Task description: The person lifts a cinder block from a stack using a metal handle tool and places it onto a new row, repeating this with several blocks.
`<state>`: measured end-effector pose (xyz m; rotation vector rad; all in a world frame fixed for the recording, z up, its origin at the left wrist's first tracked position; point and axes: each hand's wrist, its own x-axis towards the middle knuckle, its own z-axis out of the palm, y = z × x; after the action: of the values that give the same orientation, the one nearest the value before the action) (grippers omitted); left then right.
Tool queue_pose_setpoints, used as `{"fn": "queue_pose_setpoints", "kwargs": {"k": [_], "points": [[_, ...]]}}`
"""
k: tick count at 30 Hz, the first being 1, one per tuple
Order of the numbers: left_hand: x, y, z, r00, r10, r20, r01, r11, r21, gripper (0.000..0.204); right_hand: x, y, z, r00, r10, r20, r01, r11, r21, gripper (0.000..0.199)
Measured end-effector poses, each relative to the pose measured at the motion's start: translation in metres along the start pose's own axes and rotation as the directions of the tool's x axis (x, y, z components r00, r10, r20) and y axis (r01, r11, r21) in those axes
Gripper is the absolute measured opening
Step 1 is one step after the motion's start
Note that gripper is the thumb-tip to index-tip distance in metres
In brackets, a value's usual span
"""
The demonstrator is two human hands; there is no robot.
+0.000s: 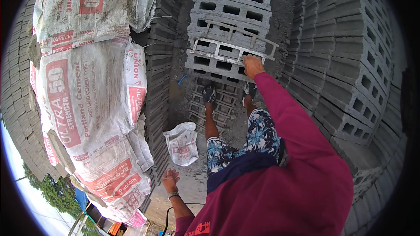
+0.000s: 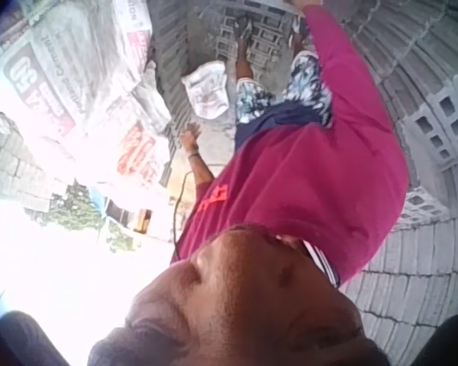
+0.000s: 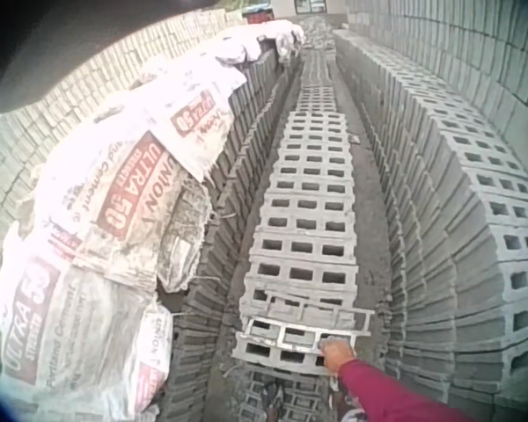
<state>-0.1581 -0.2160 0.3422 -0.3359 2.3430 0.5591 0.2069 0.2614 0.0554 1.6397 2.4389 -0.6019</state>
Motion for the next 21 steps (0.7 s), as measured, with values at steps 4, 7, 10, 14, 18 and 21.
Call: {"fn": "queue_pose_setpoints", "kwargs": {"k": [4,7,10,14,18,21], "points": [[0.014,0.027,0.003,0.996,0.074,0.056,-0.072,0.997,-0.031,0.041,-0.013,-0.002,-0.028,0.992,0.096,0.081,-0.112,0.967,0.227,0.046],[0.029,0.051,0.019,0.981,0.119,0.154,-0.123,0.992,0.019,0.040,-0.034,-0.022,-0.117,0.916,0.287,0.280,-0.394,0.774,0.496,0.047],[0.061,0.072,0.047,0.956,0.133,0.260,-0.140,0.990,0.006,0.038,-0.076,-0.035,-0.142,0.863,0.453,0.225,-0.492,0.648,0.581,0.043],[0.083,0.127,0.104,0.903,0.177,0.392,-0.227,0.970,0.083,0.034,-0.174,-0.062,-0.239,0.848,0.488,0.208,-0.441,0.431,0.787,0.043],[0.077,0.205,0.185,0.763,0.239,0.600,-0.394,0.908,0.139,0.035,-0.307,-0.082,-0.351,0.764,0.644,0.042,-0.337,0.343,0.877,0.041],[0.059,0.262,0.239,0.629,0.277,0.726,-0.535,0.832,0.147,0.036,-0.406,-0.106,-0.402,0.569,0.817,-0.093,-0.340,0.337,0.878,0.038]]}}
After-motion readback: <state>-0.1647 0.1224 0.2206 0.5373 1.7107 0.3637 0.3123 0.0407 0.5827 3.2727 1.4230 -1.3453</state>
